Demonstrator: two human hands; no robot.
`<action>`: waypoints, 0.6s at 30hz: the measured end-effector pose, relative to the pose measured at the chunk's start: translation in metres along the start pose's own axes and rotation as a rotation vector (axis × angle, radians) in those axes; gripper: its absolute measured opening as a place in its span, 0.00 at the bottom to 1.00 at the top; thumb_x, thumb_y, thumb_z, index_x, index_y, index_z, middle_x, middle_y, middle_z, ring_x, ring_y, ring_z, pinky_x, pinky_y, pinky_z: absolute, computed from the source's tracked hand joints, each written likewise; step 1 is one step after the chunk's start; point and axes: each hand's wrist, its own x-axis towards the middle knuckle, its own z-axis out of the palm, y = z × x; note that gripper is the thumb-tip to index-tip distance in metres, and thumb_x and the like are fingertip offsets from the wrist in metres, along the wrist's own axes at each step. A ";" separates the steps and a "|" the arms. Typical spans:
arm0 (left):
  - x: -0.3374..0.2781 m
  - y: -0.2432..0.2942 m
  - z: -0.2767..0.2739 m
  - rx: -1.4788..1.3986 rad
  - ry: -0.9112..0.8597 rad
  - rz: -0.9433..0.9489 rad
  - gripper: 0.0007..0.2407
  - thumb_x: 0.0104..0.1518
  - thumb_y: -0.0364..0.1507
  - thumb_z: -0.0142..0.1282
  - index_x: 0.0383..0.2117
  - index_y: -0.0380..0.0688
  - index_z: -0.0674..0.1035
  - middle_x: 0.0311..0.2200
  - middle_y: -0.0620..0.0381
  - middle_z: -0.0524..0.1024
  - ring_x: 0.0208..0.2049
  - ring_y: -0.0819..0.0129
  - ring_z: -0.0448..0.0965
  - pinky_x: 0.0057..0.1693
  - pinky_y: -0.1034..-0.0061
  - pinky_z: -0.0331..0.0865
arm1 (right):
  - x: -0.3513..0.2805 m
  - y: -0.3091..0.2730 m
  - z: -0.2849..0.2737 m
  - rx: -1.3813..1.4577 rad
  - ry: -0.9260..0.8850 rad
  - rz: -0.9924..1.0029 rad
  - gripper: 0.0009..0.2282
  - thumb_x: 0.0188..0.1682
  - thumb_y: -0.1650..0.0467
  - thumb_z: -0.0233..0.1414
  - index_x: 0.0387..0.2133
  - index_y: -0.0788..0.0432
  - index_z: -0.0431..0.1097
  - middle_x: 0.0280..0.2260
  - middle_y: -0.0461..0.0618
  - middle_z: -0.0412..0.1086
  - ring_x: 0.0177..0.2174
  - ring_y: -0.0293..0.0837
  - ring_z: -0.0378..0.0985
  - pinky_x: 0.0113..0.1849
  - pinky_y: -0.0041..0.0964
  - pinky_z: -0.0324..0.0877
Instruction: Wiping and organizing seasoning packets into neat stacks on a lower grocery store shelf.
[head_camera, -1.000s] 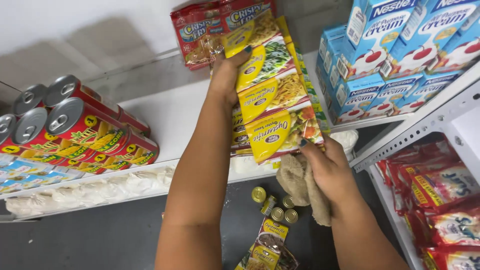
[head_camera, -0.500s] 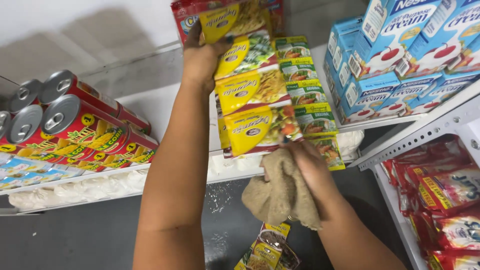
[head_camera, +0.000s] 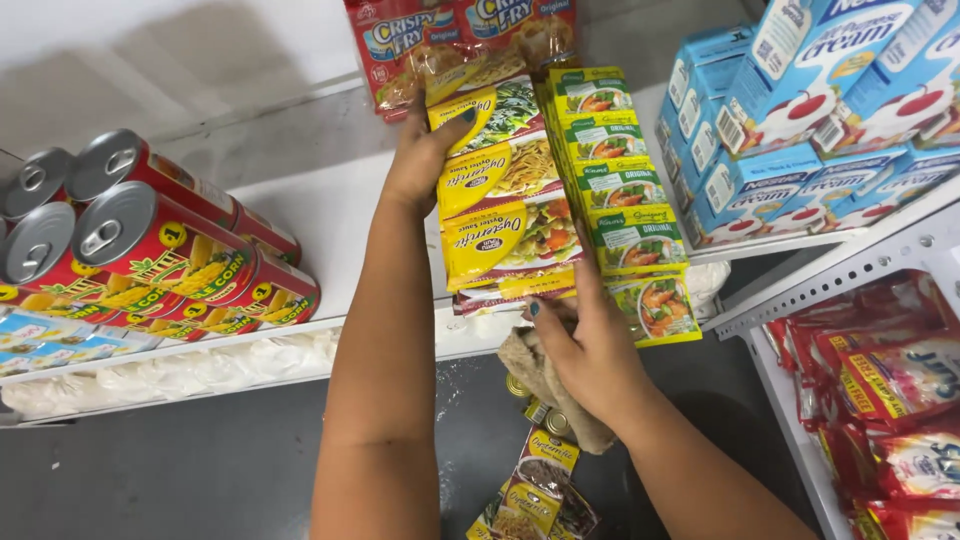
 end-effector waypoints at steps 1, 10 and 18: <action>-0.003 0.002 0.002 -0.001 0.002 0.000 0.40 0.55 0.20 0.57 0.71 0.46 0.43 0.57 0.41 0.73 0.51 0.53 0.81 0.54 0.63 0.79 | 0.000 0.002 0.000 0.000 -0.002 0.001 0.34 0.53 0.78 0.51 0.69 0.63 0.37 0.54 0.60 0.68 0.48 0.44 0.79 0.47 0.38 0.75; -0.021 -0.003 0.006 -0.228 -0.070 0.007 0.31 0.62 0.30 0.51 0.72 0.41 0.53 0.57 0.39 0.73 0.52 0.53 0.81 0.54 0.61 0.80 | 0.003 0.011 0.004 -0.077 -0.002 -0.105 0.33 0.55 0.79 0.49 0.71 0.64 0.37 0.60 0.63 0.63 0.54 0.46 0.75 0.52 0.38 0.73; -0.042 -0.007 0.008 -0.075 -0.051 0.066 0.33 0.57 0.25 0.56 0.70 0.40 0.52 0.58 0.38 0.71 0.53 0.53 0.78 0.57 0.64 0.75 | 0.006 0.014 0.001 -0.029 -0.005 0.009 0.38 0.55 0.79 0.49 0.73 0.60 0.27 0.62 0.62 0.62 0.52 0.43 0.77 0.50 0.37 0.74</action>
